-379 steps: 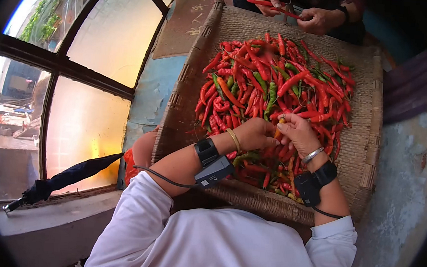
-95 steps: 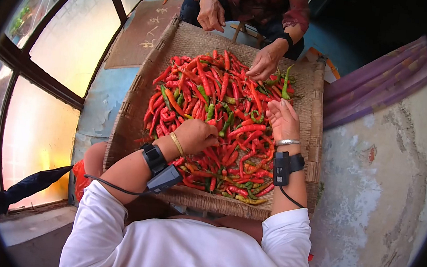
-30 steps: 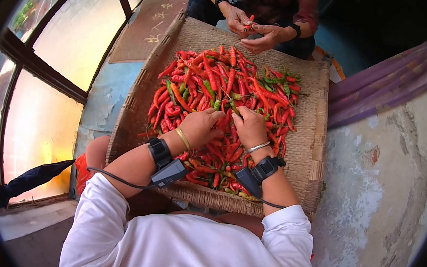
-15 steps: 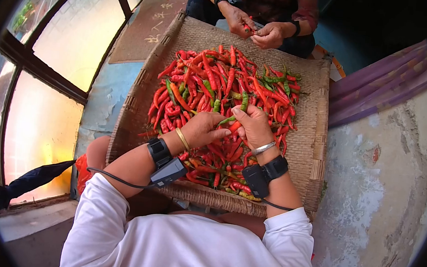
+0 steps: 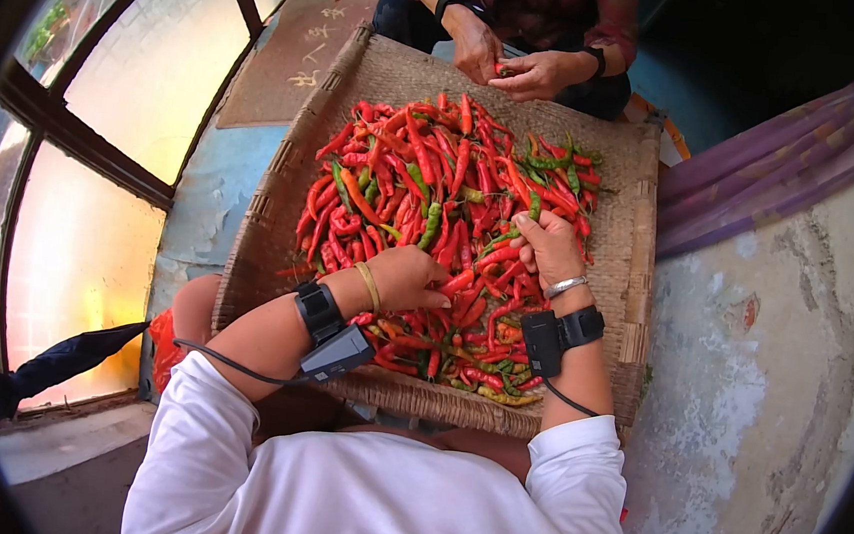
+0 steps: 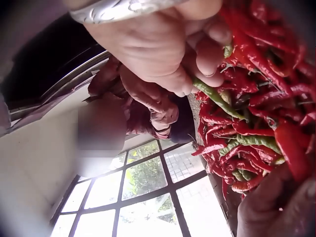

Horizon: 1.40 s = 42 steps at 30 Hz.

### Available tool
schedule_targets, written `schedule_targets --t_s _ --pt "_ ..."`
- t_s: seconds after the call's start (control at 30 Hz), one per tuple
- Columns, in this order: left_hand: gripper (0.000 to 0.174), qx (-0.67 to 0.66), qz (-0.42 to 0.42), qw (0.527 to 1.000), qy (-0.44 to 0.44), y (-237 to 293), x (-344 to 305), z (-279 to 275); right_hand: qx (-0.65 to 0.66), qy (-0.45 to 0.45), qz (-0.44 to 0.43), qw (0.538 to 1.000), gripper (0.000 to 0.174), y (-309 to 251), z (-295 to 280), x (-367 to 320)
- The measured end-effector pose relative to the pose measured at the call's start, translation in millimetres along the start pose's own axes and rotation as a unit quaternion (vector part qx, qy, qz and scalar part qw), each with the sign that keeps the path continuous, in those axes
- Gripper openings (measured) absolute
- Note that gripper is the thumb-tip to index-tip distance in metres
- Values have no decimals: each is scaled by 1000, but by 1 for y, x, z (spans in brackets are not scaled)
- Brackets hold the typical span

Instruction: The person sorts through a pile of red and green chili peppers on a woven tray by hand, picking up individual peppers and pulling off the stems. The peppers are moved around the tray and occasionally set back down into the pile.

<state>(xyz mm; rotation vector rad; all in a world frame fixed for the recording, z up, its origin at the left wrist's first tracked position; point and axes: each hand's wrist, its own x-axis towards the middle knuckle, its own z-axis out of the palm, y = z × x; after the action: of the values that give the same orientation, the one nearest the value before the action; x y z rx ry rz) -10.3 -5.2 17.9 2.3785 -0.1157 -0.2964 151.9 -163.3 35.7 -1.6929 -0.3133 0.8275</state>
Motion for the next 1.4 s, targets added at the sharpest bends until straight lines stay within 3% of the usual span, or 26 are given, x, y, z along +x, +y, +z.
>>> schedule_targets --t_s 0.07,0.1,0.13,0.2,0.23,0.3,0.37,0.43,0.5,0.67,0.73,0.9,1.0,1.07,1.13,1.23,1.33,1.4 --pt "33 12 -7 1000 -4 0 0 -1 153 21 -56 986 18 2 -14 4" --pt "32 15 -10 1000 14 0 0 -2 287 34 -116 950 26 1 -19 7" --pt "32 17 -13 999 32 0 0 -2 334 82 -139 929 34 -1 -24 10" --pt "30 5 -20 998 56 -2 0 -1 349 117 -98 924 36 -2 -33 8" --pt "29 -6 -24 996 80 -3 1 0 349 117 -98 924 36 0 -31 8" --pt "27 -25 -28 994 101 -3 2 1 223 24 -8 975 36 10 -25 6" --pt "25 -42 -33 991 123 -5 4 3 120 -52 35 991 32 11 -4 2" --pt "22 -85 -4 979 187 -8 5 5 61 -89 52 993 31 8 17 -5" --pt "21 -95 4 979 180 -7 4 4 41 -177 53 982 25 9 31 -11" --pt "20 -42 45 988 143 -8 4 6 -21 -183 45 982 17 13 39 -14" --pt "22 -68 -24 989 133 -6 2 0 -20 -147 52 988 16 9 27 -11" --pt "22 -32 -81 972 220 -24 6 -5 168 -2 11 986 15 3 -21 3" --pt "23 -14 -103 971 215 -26 5 -3 280 13 -55 958 18 8 -47 12" --pt "24 -4 -115 973 200 -25 6 -1 403 78 -134 902 21 0 -41 10" --pt "26 4 -109 977 182 -25 5 2 407 48 -127 903 26 11 -43 12" --pt "27 9 -102 977 189 -25 5 5 248 -19 -65 967 35 18 -28 11" --pt "25 -9 -107 969 221 -24 6 7 213 -138 -5 967 40 20 0 10" --pt "26 -31 -82 968 235 -30 9 11 183 -156 29 970 41 24 20 5"
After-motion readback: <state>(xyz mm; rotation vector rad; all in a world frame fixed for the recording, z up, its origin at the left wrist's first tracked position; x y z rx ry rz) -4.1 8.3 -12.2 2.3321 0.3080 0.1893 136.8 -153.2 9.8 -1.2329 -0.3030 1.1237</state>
